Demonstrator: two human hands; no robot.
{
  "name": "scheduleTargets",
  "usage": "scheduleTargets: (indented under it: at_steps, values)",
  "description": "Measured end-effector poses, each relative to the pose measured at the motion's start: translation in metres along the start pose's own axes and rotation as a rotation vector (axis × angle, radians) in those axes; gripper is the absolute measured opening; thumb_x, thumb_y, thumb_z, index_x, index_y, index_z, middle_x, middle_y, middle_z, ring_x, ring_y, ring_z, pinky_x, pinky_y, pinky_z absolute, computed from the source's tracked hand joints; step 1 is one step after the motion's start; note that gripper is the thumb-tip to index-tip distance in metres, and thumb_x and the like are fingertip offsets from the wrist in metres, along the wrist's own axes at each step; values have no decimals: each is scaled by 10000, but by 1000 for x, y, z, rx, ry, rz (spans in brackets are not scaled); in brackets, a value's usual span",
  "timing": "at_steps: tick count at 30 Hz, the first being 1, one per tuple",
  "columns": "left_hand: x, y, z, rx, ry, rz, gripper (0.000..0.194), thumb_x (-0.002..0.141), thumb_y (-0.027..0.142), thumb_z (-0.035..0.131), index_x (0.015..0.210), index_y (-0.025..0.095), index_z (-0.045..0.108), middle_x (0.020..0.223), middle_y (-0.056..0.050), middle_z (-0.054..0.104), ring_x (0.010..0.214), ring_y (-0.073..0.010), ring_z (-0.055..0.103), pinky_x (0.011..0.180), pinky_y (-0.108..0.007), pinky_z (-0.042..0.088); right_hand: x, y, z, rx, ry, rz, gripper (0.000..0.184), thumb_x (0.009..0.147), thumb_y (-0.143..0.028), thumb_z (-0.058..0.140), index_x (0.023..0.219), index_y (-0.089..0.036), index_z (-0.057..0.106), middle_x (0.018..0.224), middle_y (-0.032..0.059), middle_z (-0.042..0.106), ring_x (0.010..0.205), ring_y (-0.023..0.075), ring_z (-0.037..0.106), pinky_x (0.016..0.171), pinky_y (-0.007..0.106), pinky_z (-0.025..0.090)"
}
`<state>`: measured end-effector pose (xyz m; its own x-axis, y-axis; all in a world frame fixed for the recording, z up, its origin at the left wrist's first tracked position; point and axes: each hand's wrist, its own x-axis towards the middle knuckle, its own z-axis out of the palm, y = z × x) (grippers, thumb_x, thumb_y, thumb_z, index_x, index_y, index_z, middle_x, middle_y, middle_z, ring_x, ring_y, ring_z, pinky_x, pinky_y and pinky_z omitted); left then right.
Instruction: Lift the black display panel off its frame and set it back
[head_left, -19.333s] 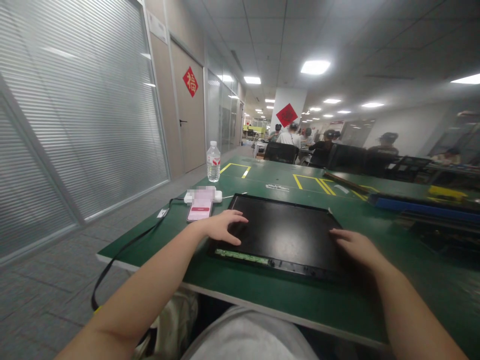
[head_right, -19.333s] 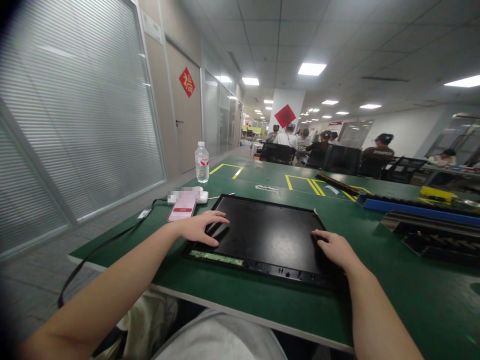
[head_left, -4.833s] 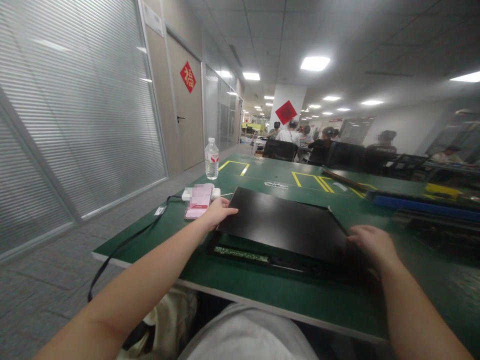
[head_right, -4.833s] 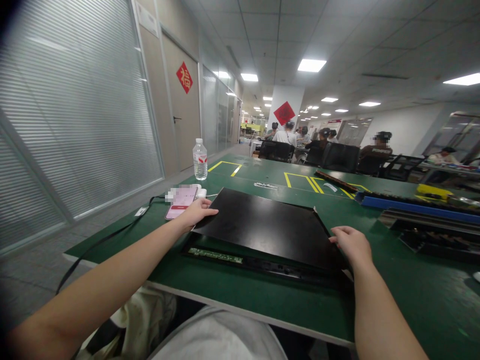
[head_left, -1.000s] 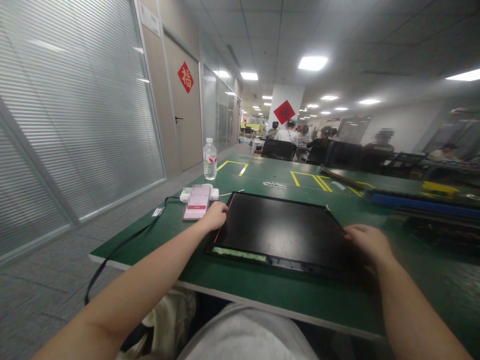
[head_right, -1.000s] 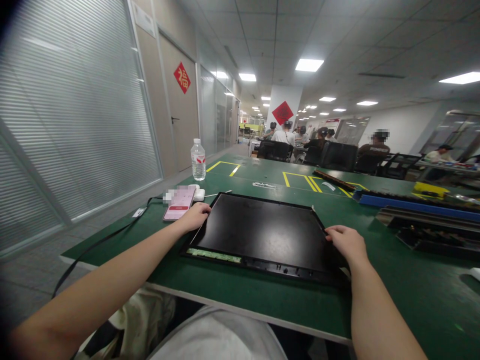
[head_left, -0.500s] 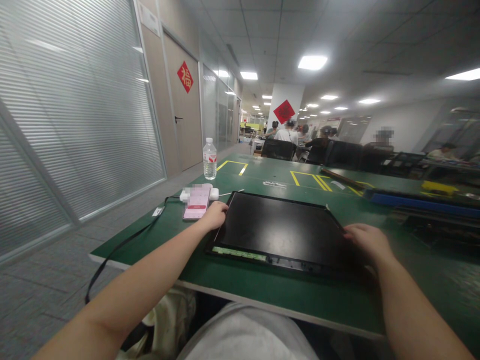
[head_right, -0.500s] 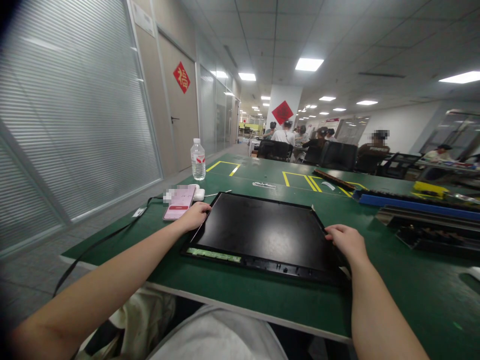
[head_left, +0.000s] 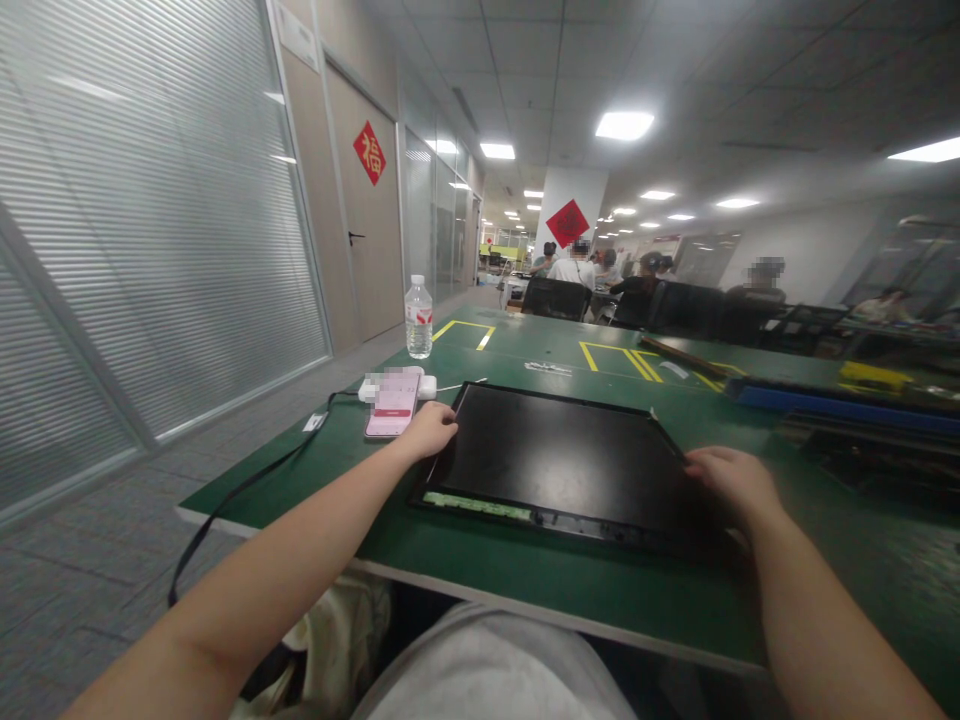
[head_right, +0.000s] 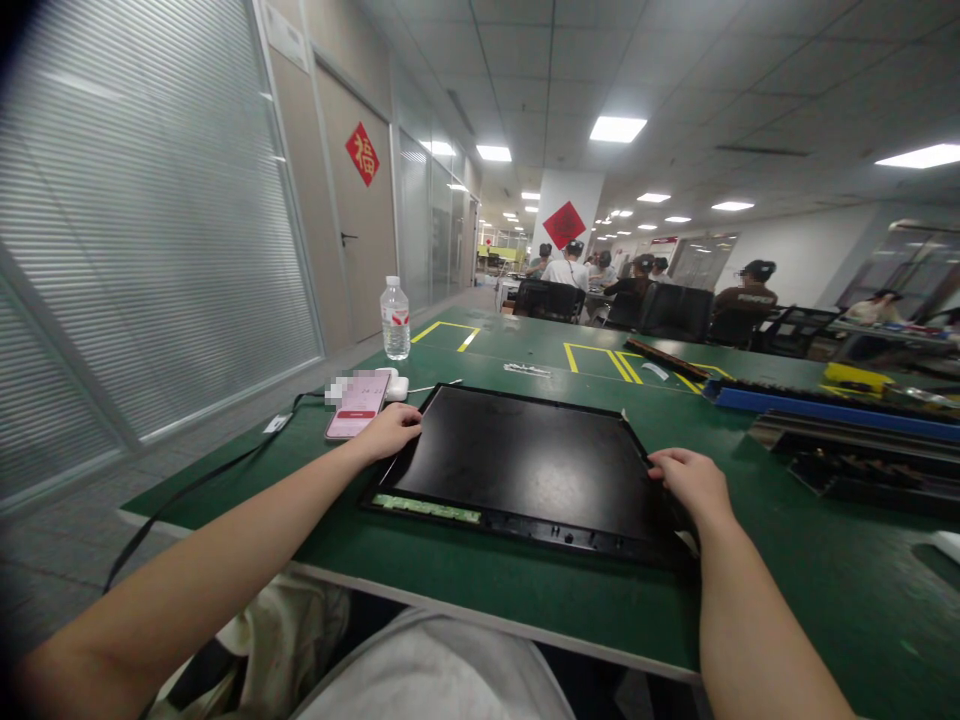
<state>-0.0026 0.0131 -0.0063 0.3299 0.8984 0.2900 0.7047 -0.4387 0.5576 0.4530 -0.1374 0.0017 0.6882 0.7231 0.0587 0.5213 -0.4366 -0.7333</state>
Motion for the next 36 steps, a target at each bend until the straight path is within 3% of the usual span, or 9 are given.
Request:
scheduleTargets:
  at_steps: [7,16,26,29,32,36]
  values:
    - [1,2,-2,0,-48,4,287,744,98,489,717,172,765,855,-90,747,866,-231,662,858,-291,492,1,1,0,-10,-12,34,253,693,-342,591,839,-204,746,768,76,759,709,240,673,674,348,456]
    - [-1,4,-3,-79,-4,-48,248,731,101,523,692,173,757,812,-82,747,812,-233,661,798,-287,496,10,9,3,50,-8,9,258,662,-351,600,818,-198,737,744,88,758,642,233,663,611,338,464]
    - [-1,5,-3,49,-45,-4,240,788,127,516,689,157,733,853,-118,728,869,-259,672,858,-324,490,5,5,2,1,-34,24,267,711,-357,605,879,-204,745,799,74,766,745,247,682,706,354,463]
    - [-4,7,-4,52,-40,-2,232,802,197,570,937,146,752,1026,-142,718,1003,-289,661,940,-353,477,0,-1,0,-49,-17,16,242,726,-339,585,857,-214,745,803,67,765,774,248,678,710,350,450]
    - [-10,9,-6,73,-101,-4,495,824,283,600,1298,142,609,1266,-174,625,1170,-310,602,1028,-390,439,-3,-3,-1,-94,7,1,227,725,-327,574,832,-222,744,798,61,764,825,258,673,704,346,438]
    - [-19,14,-9,203,-222,77,614,817,391,648,1382,179,534,1467,-184,453,1375,-358,419,1120,-453,348,0,-2,0,-105,10,2,246,716,-334,570,839,-214,747,792,64,764,850,276,671,679,345,434]
